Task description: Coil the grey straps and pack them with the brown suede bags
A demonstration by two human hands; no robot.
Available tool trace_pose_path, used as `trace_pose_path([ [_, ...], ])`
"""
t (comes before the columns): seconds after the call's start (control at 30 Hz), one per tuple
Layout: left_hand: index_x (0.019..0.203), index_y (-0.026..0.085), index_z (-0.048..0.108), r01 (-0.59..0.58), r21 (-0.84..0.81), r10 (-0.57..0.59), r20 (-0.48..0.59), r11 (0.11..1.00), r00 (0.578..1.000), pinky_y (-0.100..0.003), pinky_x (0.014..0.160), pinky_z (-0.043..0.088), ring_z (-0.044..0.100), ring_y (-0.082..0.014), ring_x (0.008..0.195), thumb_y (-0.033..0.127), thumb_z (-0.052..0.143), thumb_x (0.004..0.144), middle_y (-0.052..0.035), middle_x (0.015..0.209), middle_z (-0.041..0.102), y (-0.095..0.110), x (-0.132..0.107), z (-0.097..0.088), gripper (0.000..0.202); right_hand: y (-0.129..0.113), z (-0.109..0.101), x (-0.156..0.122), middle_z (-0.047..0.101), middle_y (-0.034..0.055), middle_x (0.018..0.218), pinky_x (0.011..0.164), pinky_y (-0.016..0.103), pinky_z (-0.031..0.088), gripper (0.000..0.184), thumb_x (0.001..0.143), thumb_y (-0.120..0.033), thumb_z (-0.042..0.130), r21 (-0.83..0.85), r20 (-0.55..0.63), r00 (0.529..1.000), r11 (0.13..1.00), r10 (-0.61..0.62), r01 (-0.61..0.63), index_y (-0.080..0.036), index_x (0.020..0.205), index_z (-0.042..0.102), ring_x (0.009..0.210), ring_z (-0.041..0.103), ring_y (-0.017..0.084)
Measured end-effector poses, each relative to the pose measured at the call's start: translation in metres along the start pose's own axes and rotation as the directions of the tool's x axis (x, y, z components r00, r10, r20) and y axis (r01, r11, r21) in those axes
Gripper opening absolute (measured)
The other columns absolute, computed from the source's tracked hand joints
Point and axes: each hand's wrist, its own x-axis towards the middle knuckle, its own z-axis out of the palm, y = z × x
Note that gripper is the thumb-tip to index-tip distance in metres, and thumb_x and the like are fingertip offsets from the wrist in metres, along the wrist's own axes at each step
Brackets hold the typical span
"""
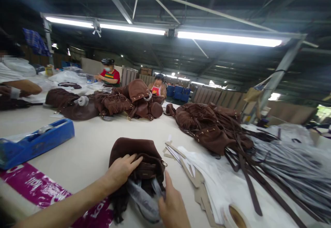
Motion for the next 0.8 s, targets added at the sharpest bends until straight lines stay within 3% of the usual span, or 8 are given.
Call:
trace_pose_path([
  [0.1,0.134,0.023,0.049,0.007,-0.003,-0.007,-0.03,1.0,1.0,-0.033,0.076,0.051,0.059,-0.0242,0.096,0.002,0.041,0.081,-0.0107,0.116,0.062,0.006,0.004,0.002,0.057,-0.019,-0.004,-0.007,0.065,0.0138,0.106,0.076,0.039,0.046,0.058,0.075,-0.008,0.05,-0.438,-0.137,0.974,0.893,-0.183,0.106,-0.018,0.132,0.047,0.089,0.063,0.029],
  [0.2,0.133,0.024,0.049,-0.015,-0.123,0.006,-0.072,0.992,0.997,-0.031,0.084,0.049,0.058,-0.0217,0.099,0.003,0.042,0.082,-0.0069,0.115,0.063,0.005,0.003,0.007,0.056,-0.049,-0.009,-0.001,0.064,0.012,0.11,0.081,0.04,0.044,0.033,0.082,-0.01,0.051,-0.643,-0.049,0.926,0.721,-0.374,0.258,-0.021,0.111,0.062,0.097,0.058,0.03],
  [0.3,0.131,0.024,0.051,-0.019,-0.226,0.001,-0.079,0.974,0.997,-0.03,0.09,0.047,0.058,-0.019,0.102,0.005,0.04,0.084,-0.0039,0.119,0.063,0.0,0.001,0.008,0.052,-0.07,-0.005,0.018,0.065,0.0081,0.099,0.078,0.036,0.044,0.035,0.083,-0.004,0.048,-0.682,0.117,0.887,0.613,-0.448,0.4,-0.023,0.108,0.062,0.092,0.058,0.026],
  [0.37,0.131,0.024,0.052,0.002,-0.242,-0.022,-0.077,0.97,0.997,-0.03,0.09,0.047,0.058,-0.0191,0.102,0.007,0.041,0.085,-0.0036,0.119,0.064,0.0,0.001,0.007,0.051,-0.076,0.0,0.029,0.065,0.01,0.1,0.075,0.036,0.044,0.041,0.082,-0.002,0.047,-0.71,0.109,0.897,0.598,-0.428,0.372,-0.021,0.116,0.059,0.091,0.058,0.026],
  [0.47,0.133,0.023,0.05,0.087,-0.193,-0.109,-0.106,0.977,0.988,-0.031,0.089,0.048,0.057,-0.0204,0.102,0.006,0.042,0.082,-0.0051,0.123,0.062,0.001,0.002,0.008,0.054,-0.074,0.001,0.03,0.062,0.0138,0.109,0.075,0.036,0.046,0.041,0.082,-0.008,0.053,-0.671,-0.025,0.939,0.702,-0.344,0.239,-0.017,0.123,0.054,0.094,0.059,0.027],
  [0.57,0.136,0.022,0.046,0.153,-0.188,-0.186,-0.176,0.97,0.967,-0.031,0.09,0.047,0.055,-0.0199,0.103,0.003,0.04,0.081,-0.0047,0.13,0.057,0.001,0.003,0.011,0.058,-0.062,-0.007,0.013,0.065,0.0083,0.101,0.082,0.035,0.046,0.024,0.086,-0.027,0.057,-0.521,0.07,0.936,0.787,-0.346,0.33,-0.021,0.109,0.061,0.093,0.061,0.025],
  [0.67,0.14,0.019,0.041,0.152,-0.217,-0.193,-0.185,0.964,0.964,-0.033,0.096,0.045,0.052,-0.0226,0.11,0.015,0.05,0.081,-0.0063,0.139,0.05,0.002,0.005,0.014,0.059,-0.048,-0.011,-0.004,0.069,0.0047,0.097,0.101,0.044,0.036,0.031,0.078,-0.029,0.066,-0.461,0.251,0.869,0.736,-0.427,0.495,-0.022,0.108,0.061,0.094,0.062,0.025],
  [0.8,0.142,0.015,0.036,0.152,-0.08,-0.162,-0.128,0.985,0.979,-0.036,0.088,0.048,0.053,-0.0273,0.106,0.019,0.061,0.074,-0.0115,0.136,0.05,0.004,0.02,0.012,0.072,-0.046,0.0,-0.015,0.07,0.003,0.073,0.107,0.044,0.034,0.016,0.073,-0.009,0.059,-0.608,0.289,0.852,0.603,-0.437,0.516,-0.019,0.085,0.063,0.071,0.065,0.022],
])
